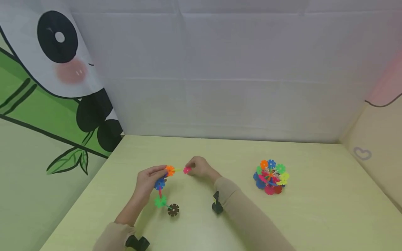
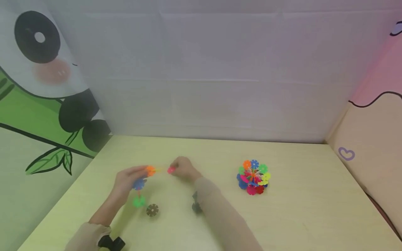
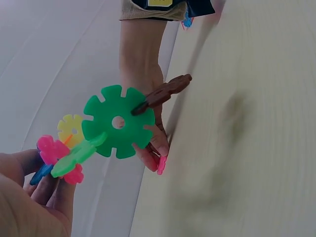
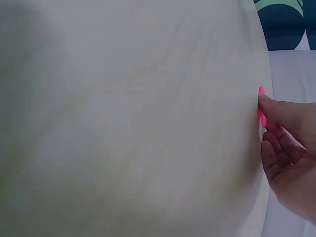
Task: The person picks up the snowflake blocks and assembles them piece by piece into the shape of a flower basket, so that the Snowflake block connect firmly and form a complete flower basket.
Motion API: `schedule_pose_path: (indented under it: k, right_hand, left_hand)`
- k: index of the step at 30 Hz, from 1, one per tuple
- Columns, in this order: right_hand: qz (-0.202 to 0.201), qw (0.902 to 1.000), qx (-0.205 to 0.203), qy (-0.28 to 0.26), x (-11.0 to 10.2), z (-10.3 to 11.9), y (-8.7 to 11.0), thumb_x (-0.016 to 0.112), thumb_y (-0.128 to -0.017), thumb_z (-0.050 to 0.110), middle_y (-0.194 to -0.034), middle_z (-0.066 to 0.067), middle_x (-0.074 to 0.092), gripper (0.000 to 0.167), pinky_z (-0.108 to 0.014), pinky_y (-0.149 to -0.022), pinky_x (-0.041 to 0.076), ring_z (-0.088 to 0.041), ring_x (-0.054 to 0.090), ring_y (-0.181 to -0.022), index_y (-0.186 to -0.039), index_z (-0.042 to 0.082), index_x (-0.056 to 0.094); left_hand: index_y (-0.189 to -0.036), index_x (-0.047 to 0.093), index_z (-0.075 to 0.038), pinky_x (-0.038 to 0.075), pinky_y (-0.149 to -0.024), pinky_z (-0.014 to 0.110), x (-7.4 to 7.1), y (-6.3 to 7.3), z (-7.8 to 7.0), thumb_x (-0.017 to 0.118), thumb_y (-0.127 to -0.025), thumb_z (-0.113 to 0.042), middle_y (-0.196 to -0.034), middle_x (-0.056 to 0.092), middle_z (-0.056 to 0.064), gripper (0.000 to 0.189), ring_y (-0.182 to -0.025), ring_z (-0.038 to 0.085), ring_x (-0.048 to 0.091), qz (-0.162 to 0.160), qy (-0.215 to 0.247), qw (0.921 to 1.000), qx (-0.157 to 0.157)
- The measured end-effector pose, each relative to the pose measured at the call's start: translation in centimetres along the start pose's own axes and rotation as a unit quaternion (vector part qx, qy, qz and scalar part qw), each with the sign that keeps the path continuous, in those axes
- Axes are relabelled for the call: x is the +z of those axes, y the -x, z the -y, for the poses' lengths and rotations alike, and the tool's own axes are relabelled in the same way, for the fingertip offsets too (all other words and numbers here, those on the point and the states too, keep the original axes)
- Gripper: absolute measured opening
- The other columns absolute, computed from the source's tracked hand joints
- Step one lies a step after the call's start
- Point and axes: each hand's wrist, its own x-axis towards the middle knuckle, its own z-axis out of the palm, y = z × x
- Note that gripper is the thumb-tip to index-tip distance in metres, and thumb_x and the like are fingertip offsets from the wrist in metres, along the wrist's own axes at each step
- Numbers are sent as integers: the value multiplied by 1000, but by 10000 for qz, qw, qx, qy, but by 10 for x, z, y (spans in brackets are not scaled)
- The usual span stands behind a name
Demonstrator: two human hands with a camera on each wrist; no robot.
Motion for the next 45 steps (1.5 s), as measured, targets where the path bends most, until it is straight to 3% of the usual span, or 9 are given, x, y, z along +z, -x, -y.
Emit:
schedule_pose_path:
  k: [9,14,20,24,27,31,34,40,45]
  right_hand:
    - [230,9989,350,194,-8,1,10,74,-69,4,-83,-1,63,25,-25,-71,47,-14,54,-76,-93,2,68]
    - [406,9975,106,570,-12,2,19,74,-68,5,-77,2,57,23,-22,-62,44,-12,49,-70,-89,3,66]
    - [194,9971,-203,701,-21,0,37,74,-66,0,-74,0,56,22,-22,-59,43,-13,49,-68,-84,5,62]
    - [-165,9993,-178,270,-34,-6,58,75,-66,-2,-76,-1,59,23,-22,-59,46,-11,52,-68,-85,4,63]
    - [-542,9973,-103,-494,-47,-5,84,74,-69,0,-79,-4,61,22,-24,-59,49,-12,56,-67,-88,1,64]
    - [-868,9760,104,-1995,-63,0,119,71,-74,1,-89,-13,62,26,-35,-66,55,-26,64,-72,-99,-4,62]
    - [-1064,9583,181,-2645,-71,3,139,68,-77,1,-91,-15,60,28,-41,-71,54,-32,64,-76,-103,-6,59]
    - [-1217,9405,492,-3133,-81,5,161,69,-79,6,-92,-11,62,34,-40,-74,54,-29,66,-80,-107,-6,56]
    - [-1390,9367,582,-3159,-82,4,167,69,-78,6,-92,-12,63,34,-41,-75,53,-34,65,-83,-107,-7,56]
  left_hand:
    - [-110,64,-3,51,-65,22,21,5,-7,65,-84,-17,-91,69,4,30,-81,20,65,161,107,9997,122]
    - [-108,65,-1,51,-66,22,33,7,-10,66,-83,-16,-93,69,7,29,-78,15,65,228,158,9992,276]
    - [-107,66,-2,50,-62,23,41,7,-12,66,-83,-14,-87,70,7,27,-73,16,64,288,250,9989,257]
    - [-106,66,-1,50,-62,23,48,9,-13,65,-83,-13,-89,70,9,26,-75,20,65,376,298,9984,303]
    - [-104,67,-1,50,-60,23,55,10,-14,65,-83,-12,-88,69,10,24,-77,24,65,446,337,9978,356]
    - [-102,68,-1,50,-57,23,65,11,-17,65,-82,-10,-84,69,9,22,-74,24,65,512,403,9971,392]
    - [-101,68,-2,50,-55,22,72,12,-20,66,-81,-11,-82,69,8,22,-68,19,64,639,501,9959,395]
    - [-102,68,-1,52,-58,24,94,16,-23,66,-81,-14,-83,69,9,24,-70,21,65,980,602,9925,411]
    - [-103,67,0,53,-63,27,105,15,-20,66,-82,-15,-86,69,10,26,-74,22,66,1129,610,9907,457]
